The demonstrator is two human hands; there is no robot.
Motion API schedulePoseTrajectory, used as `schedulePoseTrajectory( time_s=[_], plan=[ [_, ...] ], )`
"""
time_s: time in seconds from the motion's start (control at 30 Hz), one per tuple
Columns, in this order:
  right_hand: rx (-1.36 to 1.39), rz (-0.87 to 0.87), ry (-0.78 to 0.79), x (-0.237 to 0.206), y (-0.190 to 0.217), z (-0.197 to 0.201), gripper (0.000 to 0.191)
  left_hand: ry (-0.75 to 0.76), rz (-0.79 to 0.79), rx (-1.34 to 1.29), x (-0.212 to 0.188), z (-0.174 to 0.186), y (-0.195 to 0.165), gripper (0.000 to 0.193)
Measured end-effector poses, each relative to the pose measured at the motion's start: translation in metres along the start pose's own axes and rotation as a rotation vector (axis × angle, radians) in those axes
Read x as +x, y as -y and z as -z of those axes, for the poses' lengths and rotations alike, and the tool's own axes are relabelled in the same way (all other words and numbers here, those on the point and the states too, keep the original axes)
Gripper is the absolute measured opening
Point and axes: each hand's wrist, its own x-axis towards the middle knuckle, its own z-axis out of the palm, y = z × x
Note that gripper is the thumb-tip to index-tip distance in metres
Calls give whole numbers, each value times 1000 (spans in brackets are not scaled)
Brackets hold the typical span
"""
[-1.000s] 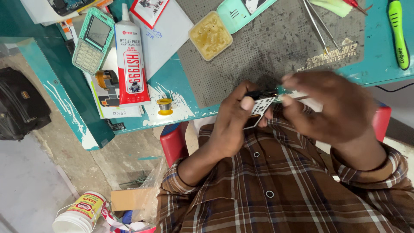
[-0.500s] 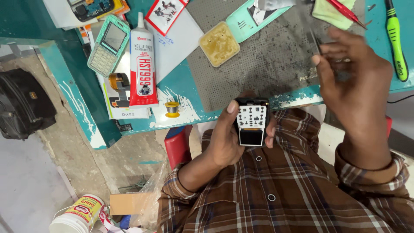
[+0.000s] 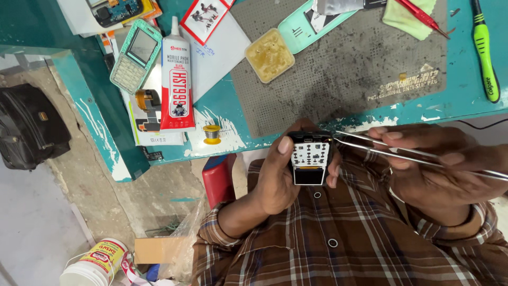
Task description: The person repairs a small feature phone at a workbench. They disassemble the phone, separate the keypad and housing, wipe parts with a green cloth, use a red screwdriver on the internal board, apply liquid from a dark bottle onto the phone, and reassemble the housing and battery cover.
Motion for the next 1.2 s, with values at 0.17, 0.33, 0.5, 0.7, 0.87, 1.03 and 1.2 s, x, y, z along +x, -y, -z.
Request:
schedulePoseTrajectory(
  time_s=[0.17, 0.33, 0.5, 0.7, 0.87, 1.03, 1.2],
  plan=[
    [165, 40, -1, -11, -13, 9, 55, 13, -15, 17, 0, 2, 1, 52],
    [311, 33, 59, -17, -17, 15, 36, -11, 1, 57, -2, 1, 2, 55],
    [453, -19, 67, -21, -16, 16, 31, -15, -11, 68, -3, 1, 2, 53],
    [328, 17, 196, -3, -13, 22, 39, -11, -18, 69, -3, 3, 1, 51],
    [209, 92, 326, 21, -9, 17, 51, -4, -25, 94, -2, 4, 1, 52],
    [267, -16, 512, 19, -5, 29, 57, -17, -12, 105, -1, 3, -1, 54],
    [239, -180, 589, 5, 15, 47, 54, -34, -18, 241, 1, 3, -5, 58]
  ],
)
